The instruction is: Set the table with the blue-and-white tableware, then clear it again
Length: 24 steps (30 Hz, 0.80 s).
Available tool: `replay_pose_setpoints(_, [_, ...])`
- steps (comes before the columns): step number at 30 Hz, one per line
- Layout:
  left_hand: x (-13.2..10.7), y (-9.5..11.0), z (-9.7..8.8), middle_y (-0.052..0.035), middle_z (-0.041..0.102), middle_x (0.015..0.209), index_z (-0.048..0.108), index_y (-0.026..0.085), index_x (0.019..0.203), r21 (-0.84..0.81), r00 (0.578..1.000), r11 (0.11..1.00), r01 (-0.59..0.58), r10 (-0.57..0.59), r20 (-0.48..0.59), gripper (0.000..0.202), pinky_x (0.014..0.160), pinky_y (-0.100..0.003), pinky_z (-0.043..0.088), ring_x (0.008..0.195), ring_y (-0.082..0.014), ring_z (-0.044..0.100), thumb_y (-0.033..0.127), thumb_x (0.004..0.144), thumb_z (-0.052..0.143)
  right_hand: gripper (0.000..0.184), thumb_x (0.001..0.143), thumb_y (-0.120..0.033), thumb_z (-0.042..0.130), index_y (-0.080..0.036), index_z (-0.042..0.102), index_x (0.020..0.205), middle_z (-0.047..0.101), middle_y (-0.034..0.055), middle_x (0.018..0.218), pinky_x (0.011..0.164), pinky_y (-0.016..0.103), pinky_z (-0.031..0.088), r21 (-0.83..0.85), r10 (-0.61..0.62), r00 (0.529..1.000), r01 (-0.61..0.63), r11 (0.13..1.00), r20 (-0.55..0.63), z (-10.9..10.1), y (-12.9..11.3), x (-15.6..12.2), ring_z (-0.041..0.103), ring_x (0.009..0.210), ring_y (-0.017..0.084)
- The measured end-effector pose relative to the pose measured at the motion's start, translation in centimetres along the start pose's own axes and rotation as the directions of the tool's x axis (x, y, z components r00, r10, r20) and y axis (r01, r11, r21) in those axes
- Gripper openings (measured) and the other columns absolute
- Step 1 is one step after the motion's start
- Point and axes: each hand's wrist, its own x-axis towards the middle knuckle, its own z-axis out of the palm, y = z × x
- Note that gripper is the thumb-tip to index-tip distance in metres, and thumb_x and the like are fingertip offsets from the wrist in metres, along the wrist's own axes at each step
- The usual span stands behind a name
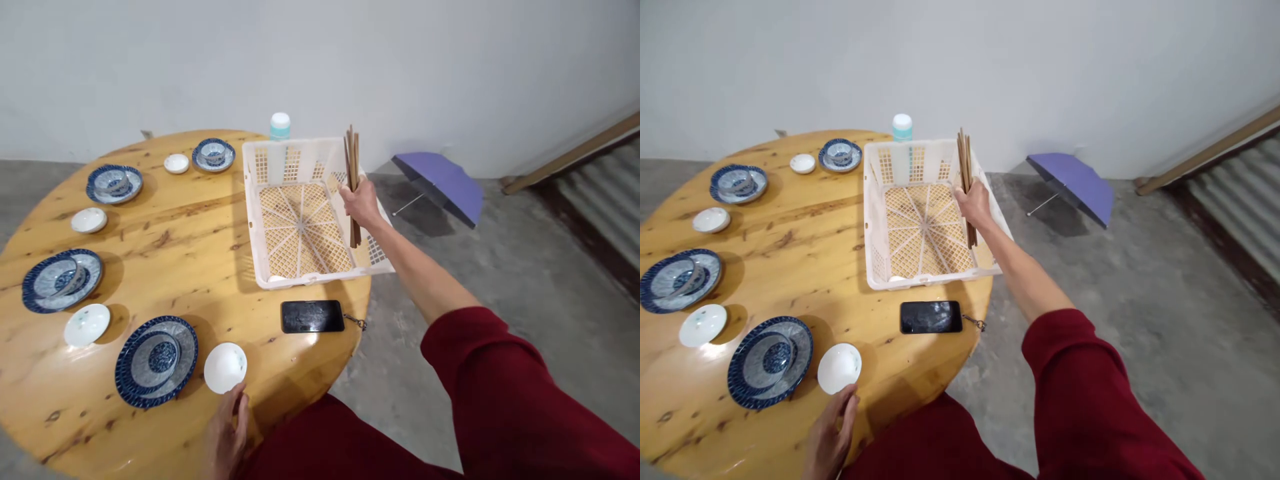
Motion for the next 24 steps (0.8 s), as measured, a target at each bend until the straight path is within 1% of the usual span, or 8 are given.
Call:
replay_pose_setpoints(3, [2.1,3.1,-1.2,-0.0068,0.078,0.101,0.071,0.023,0.108,-0.034,0.996,0.998,-0.056,0.054,-0.066,0.031,0.073,-0.031,0.062,0.077,-0.0210,0.075,0.042,0.094,0.052,0.044,0.102,-0.046,0.036,-0.013,0.056,0.122,0.068,0.0128,0.095,0.074,0.032,0.053,0.201,-0.028,0.968,0.080,0.976,-0.248,-3.5,-3.0,-4.8,0.065,0.088,0.025])
replay_pose_setpoints(6, [4.8,7.5,-2.7,-0.0056,0.078,0.098,0.072,0.023,0.105,-0.090,0.991,0.988,-0.128,0.123,-0.055,0.027,0.079,-0.030,0.060,0.086,-0.0210,0.074,0.040,0.094,0.055,0.029,0.096,-0.046,0.048,-0.021,0.063,0.096,0.064,0.0033,0.074,0.064,0.030,0.050,0.366,-0.165,0.940,0.273,0.890,-0.299,-4.3,-6.3,-11.9,0.061,0.069,0.020])
replay_pose_setpoints(10, [8.0,13.5,-4.1,-0.0081,0.075,0.106,0.065,0.019,0.120,-0.315,0.961,0.914,-0.256,0.275,0.017,0.033,0.089,-0.032,0.057,0.095,-0.0192,0.072,0.039,0.096,0.053,0.025,0.087,-0.045,0.060,-0.025,0.057,0.074,0.054,-0.0028,0.057,0.054,0.028,0.046,0.491,-0.321,0.889,0.451,0.745,-0.327,-2.1,-9.7,-20.1,0.052,0.052,0.015])
replay_pose_setpoints(14, [9.7,17.8,-4.3,-0.0122,0.068,0.127,0.055,0.016,0.133,-0.478,0.913,0.794,-0.376,0.407,-0.042,0.053,0.098,-0.034,0.053,0.115,-0.0217,0.065,0.039,0.088,0.067,0.016,0.088,-0.041,0.059,-0.026,0.063,0.083,0.065,-0.0009,0.066,0.055,0.028,0.049,0.626,-0.422,0.864,0.494,0.603,-0.276,1.0,-12.0,-24.7,0.061,0.056,0.017])
replay_pose_setpoints(16, [9.8,19.0,-4.1,-0.0122,0.068,0.128,0.058,0.016,0.130,-0.545,0.908,0.758,-0.359,0.419,-0.014,0.049,0.097,-0.033,0.054,0.116,-0.0220,0.066,0.036,0.086,0.070,0.016,0.087,-0.038,0.059,-0.026,0.066,0.094,0.071,0.0023,0.079,0.060,0.030,0.055,0.687,-0.448,0.868,0.461,0.562,-0.216,2.5,-12.6,-26.1,0.067,0.067,0.020])
replay_pose_setpoints(18, [9.6,19.4,-3.8,-0.0107,0.073,0.119,0.063,0.016,0.121,-0.580,0.913,0.751,-0.315,0.407,0.032,0.038,0.093,-0.031,0.056,0.108,-0.0208,0.069,0.032,0.088,0.068,0.018,0.085,-0.036,0.060,-0.025,0.067,0.097,0.074,0.0050,0.089,0.069,0.034,0.059,0.718,-0.418,0.896,0.390,0.577,-0.151,4.2,-13.0,-27.2,0.071,0.079,0.024])
replay_pose_setpoints(21, [9.1,18.9,-2.9,-0.0085,0.076,0.107,0.069,0.016,0.110,-0.527,0.925,0.804,-0.275,0.370,0.081,0.026,0.090,-0.033,0.056,0.101,-0.0209,0.072,0.028,0.087,0.069,0.019,0.082,-0.034,0.062,-0.023,0.067,0.097,0.075,0.0071,0.093,0.081,0.037,0.061,0.739,-0.273,0.957,0.251,0.626,-0.093,6.9,-12.9,-28.8,0.071,0.091,0.026])
replay_pose_setpoints(24, [8.6,18.0,-1.8,-0.0080,0.077,0.103,0.071,0.015,0.106,-0.448,0.933,0.855,-0.260,0.342,0.110,0.022,0.091,-0.035,0.056,0.098,-0.0214,0.072,0.026,0.086,0.070,0.024,0.084,-0.033,0.061,-0.021,0.066,0.103,0.075,0.0085,0.099,0.087,0.039,0.060,0.743,-0.155,0.986,0.154,0.651,-0.068,9.4,-12.2,-30.0,0.071,0.096,0.027])
